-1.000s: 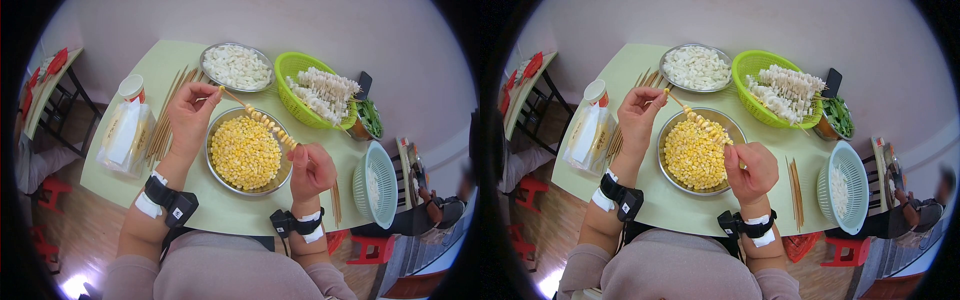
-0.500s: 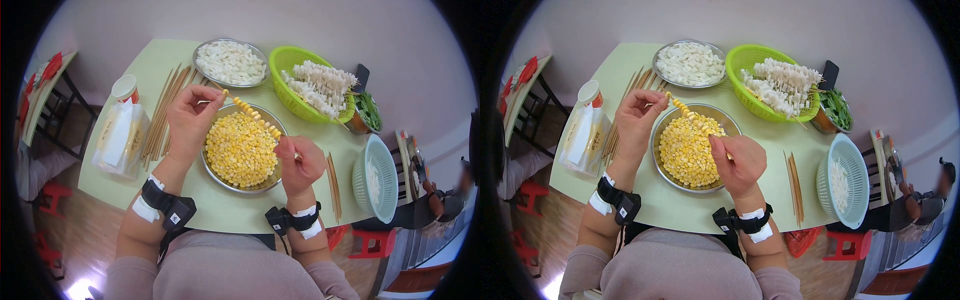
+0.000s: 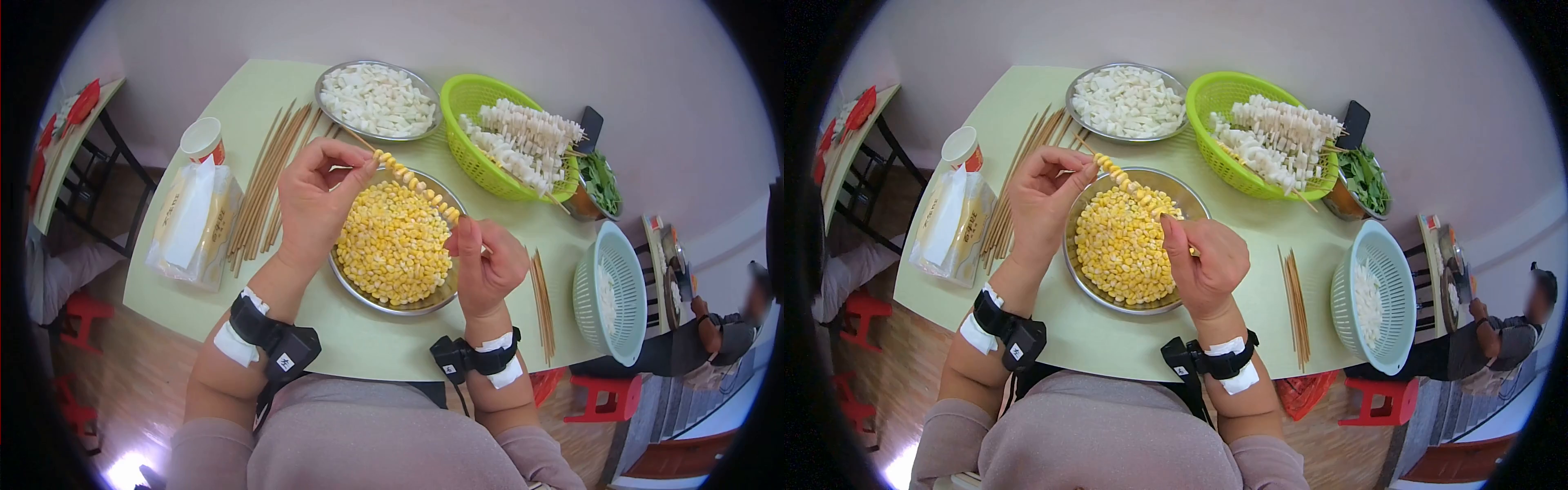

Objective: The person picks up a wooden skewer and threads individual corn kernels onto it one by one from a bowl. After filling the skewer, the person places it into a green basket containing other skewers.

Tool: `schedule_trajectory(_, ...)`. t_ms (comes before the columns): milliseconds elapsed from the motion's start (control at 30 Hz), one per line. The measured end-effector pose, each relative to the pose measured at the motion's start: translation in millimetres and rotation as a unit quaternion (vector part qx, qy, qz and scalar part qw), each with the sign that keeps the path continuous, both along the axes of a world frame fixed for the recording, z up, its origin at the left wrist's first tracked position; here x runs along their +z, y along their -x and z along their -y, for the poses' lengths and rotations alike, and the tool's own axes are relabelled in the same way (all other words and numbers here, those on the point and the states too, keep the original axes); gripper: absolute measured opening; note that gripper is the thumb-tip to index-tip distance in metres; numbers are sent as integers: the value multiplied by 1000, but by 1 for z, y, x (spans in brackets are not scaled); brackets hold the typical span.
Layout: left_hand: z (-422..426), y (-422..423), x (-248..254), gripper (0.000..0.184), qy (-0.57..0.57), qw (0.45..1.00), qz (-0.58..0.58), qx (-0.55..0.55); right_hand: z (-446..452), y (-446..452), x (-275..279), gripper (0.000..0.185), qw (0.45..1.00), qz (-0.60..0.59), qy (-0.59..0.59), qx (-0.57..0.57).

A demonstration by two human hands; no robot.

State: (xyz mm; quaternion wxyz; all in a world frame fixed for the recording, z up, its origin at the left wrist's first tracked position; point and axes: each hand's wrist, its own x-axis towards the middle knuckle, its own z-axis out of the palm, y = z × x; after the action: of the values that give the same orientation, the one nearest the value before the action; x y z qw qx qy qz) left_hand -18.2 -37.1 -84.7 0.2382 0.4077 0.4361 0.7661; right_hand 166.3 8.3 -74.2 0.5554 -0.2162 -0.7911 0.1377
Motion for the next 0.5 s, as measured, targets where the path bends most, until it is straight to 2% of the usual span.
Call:
schedule_trajectory(100,1,0,2,12,-9,1000,4,2,0,1,0,11,1000,4,4,-3)
schedule_trajectory(167,1,-1,2,13,-10,1000,2,-4,-1,0,-4,10,999,-23,48,6)
schedule_trajectory(400,-5,-1,-2,15,7,999,4,-36,-7,0,-3,10,998,-41,26,-40)
schedule_trajectory(500,-9,4,-6,18,4,998,-37,-41,-17,-3,-7,12,993,-87,65,-46)
